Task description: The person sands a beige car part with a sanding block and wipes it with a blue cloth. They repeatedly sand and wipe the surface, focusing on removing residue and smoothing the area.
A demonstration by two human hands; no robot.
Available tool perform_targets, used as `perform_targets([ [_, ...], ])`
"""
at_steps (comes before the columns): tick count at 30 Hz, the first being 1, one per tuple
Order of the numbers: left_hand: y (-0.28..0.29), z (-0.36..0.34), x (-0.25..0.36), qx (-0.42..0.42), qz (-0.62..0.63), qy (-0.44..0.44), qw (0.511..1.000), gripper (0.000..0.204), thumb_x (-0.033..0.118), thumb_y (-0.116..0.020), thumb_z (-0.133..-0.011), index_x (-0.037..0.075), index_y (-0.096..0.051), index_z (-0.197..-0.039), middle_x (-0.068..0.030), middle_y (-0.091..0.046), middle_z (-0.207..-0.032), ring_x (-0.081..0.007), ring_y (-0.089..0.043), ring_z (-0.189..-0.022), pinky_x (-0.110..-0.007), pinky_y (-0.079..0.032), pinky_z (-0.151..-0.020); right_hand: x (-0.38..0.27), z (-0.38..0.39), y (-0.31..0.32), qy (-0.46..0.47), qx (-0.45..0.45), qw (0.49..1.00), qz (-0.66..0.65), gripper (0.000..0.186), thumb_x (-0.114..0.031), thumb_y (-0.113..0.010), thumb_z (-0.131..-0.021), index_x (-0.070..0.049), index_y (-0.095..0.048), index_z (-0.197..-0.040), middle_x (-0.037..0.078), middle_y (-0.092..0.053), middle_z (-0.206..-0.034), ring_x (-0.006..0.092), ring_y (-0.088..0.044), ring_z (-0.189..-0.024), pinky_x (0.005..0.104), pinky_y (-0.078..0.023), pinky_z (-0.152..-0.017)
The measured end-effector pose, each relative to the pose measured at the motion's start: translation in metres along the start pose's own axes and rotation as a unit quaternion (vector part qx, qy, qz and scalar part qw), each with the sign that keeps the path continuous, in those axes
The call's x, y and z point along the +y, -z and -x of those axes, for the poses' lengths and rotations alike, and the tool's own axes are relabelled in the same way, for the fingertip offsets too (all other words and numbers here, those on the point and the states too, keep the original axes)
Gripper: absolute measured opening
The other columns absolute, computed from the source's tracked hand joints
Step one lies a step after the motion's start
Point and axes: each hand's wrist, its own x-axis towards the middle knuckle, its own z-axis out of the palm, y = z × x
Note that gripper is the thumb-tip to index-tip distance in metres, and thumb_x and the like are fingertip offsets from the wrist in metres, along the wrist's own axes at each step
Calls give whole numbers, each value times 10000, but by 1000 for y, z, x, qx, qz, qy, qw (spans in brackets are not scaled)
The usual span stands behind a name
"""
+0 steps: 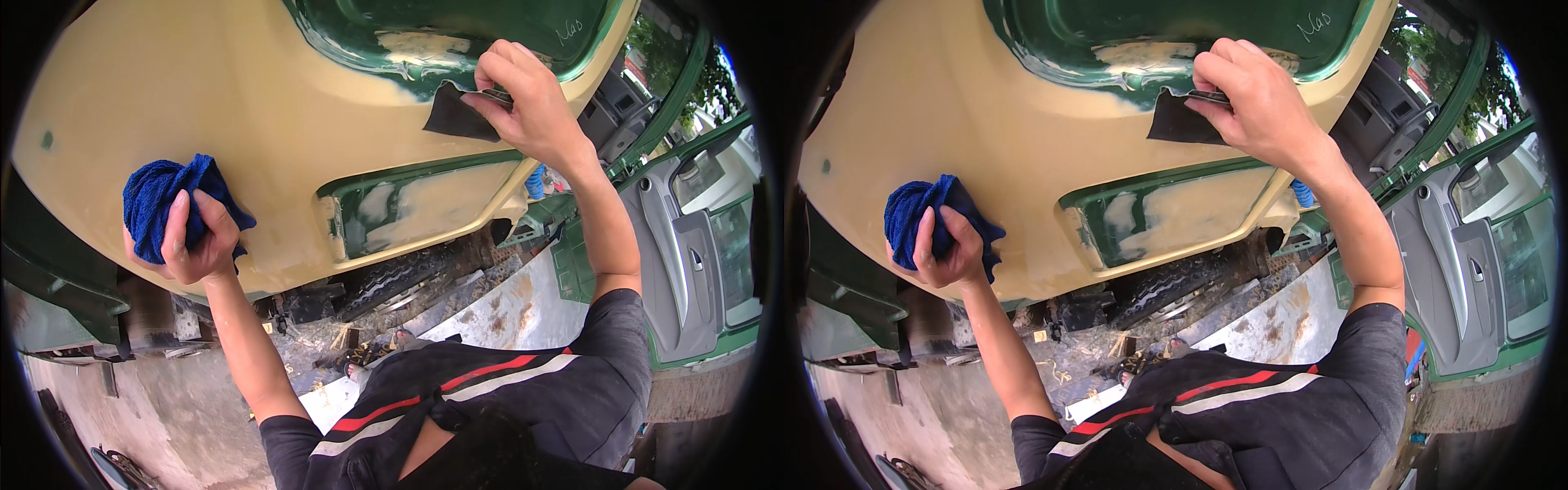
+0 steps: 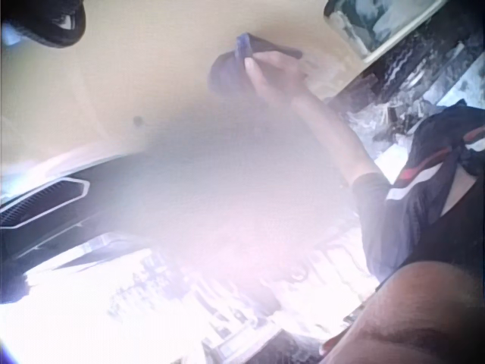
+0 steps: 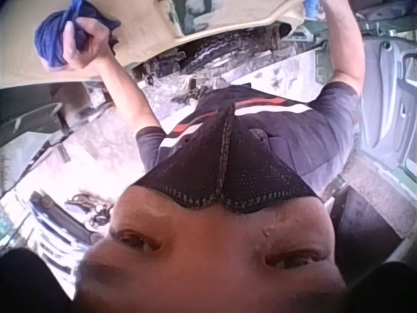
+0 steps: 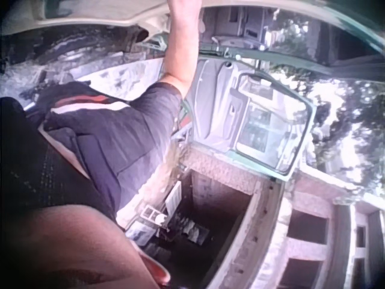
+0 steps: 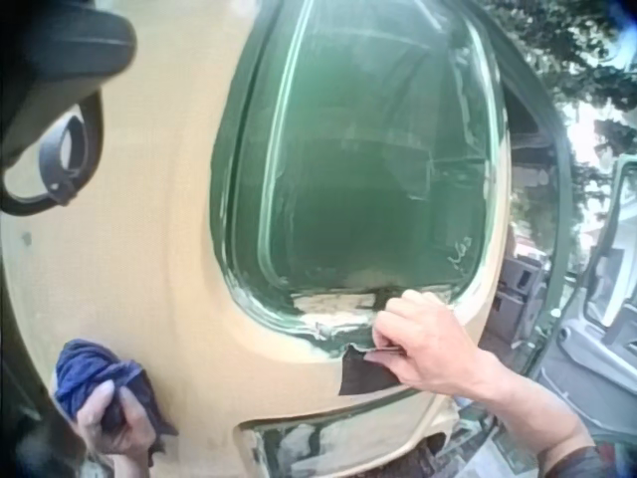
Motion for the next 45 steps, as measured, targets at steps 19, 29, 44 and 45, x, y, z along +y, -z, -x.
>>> perform_targets([
  [19, 11, 26, 4, -17, -93, 5, 996, 331, -46, -822, -747, 87, -742, -1040, -166, -574, -1156, -315, -635, -983, -395, -554, -802, -2, -40, -19, -83, -23, 984, -155, 334, -276, -844, -845, -5, -697, -974, 116, -724, -761, 179, -678, -642, 329, -526, -612],
  [29, 9, 31, 1, -17, -89, -8, 996, 340, -101, -813, -721, 66, -732, -1005, -225, -535, -1198, -318, -649, -930, -378, -570, -726, -58, -20, -79, -294, 277, 846, -348, 210, -144, -838, -850, 21, -733, -927, 63, -750, -789, 113, -670, -681, 289, -555, -650],
  [44, 23, 30, -14, -17, 53, 20, 998, 325, -32, -825, -759, 40, -683, -1042, -204, -584, -1095, -344, -630, -902, -401, -529, -731, -91, -33, -97, -323, 354, 870, -118, 195, -151, -749, -893, 21, -671, -848, 116, -681, -681, 198, -638, -615, 380, -492, -611],
  [45, 23, 29, -12, -13, 68, 26, 997, 329, -22, -828, -764, 37, -679, -1052, -199, -595, -1088, -346, -628, -907, -401, -526, -736, -95, -35, -94, -326, 352, 869, -117, 188, -151, -752, -889, 14, -672, -848, 112, -687, -714, 197, -643, -655, 380, -495, -641],
])
